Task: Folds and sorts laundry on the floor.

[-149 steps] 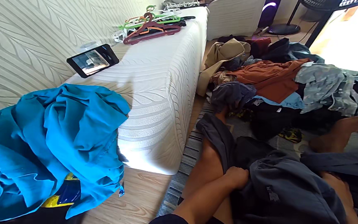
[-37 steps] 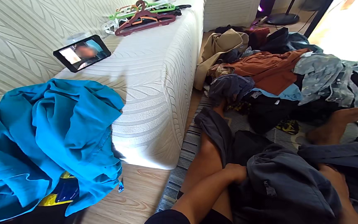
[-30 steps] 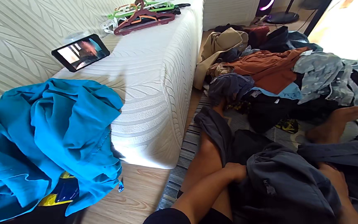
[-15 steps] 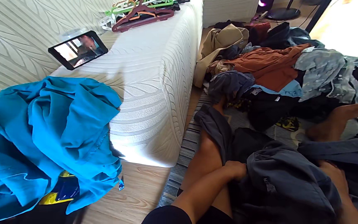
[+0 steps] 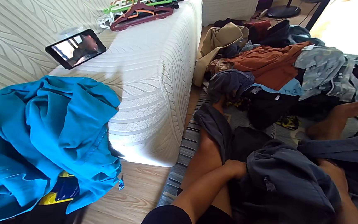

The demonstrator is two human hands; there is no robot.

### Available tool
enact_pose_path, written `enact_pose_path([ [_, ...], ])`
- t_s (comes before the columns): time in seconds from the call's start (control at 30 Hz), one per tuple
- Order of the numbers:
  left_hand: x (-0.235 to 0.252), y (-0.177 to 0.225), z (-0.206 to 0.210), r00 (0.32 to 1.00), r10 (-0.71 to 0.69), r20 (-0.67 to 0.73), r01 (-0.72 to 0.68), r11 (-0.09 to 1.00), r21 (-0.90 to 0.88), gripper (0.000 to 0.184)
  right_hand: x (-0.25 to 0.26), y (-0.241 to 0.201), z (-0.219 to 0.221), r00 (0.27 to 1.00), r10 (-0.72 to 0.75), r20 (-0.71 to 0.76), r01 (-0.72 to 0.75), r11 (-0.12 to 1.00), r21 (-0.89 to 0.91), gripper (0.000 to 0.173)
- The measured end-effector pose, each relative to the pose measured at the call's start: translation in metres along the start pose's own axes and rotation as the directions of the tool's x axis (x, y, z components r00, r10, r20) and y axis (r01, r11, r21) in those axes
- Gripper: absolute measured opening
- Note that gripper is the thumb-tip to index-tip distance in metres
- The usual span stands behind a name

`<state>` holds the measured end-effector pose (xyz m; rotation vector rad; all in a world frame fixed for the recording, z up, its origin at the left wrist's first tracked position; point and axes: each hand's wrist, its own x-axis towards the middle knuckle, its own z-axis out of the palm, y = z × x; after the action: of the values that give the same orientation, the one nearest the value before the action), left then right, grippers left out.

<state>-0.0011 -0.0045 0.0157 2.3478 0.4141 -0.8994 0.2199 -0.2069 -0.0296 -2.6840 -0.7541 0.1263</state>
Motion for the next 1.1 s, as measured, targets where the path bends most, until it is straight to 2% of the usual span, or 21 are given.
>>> enact_pose_path([
  [0.33,0.001,0.000,0.001,1.000,0.006,-0.001,-0.006,1.000,0.009,0.030,-0.004,-0.017,-0.014,0.995,0.080,0.062,-0.081,0.996,0.023,0.033],
  [0.9,0.003,-0.002,0.001,1.000,0.005,-0.011,-0.005,1.000,-0.010,0.029,-0.004,-0.013,-0.011,0.999,0.041,0.020,-0.041,0.999,0.023,0.035],
  [1.1,0.002,-0.002,0.002,0.999,0.013,-0.031,-0.014,1.000,-0.028,0.027,-0.003,-0.009,-0.007,0.997,0.075,0.033,-0.075,0.997,0.008,0.035],
])
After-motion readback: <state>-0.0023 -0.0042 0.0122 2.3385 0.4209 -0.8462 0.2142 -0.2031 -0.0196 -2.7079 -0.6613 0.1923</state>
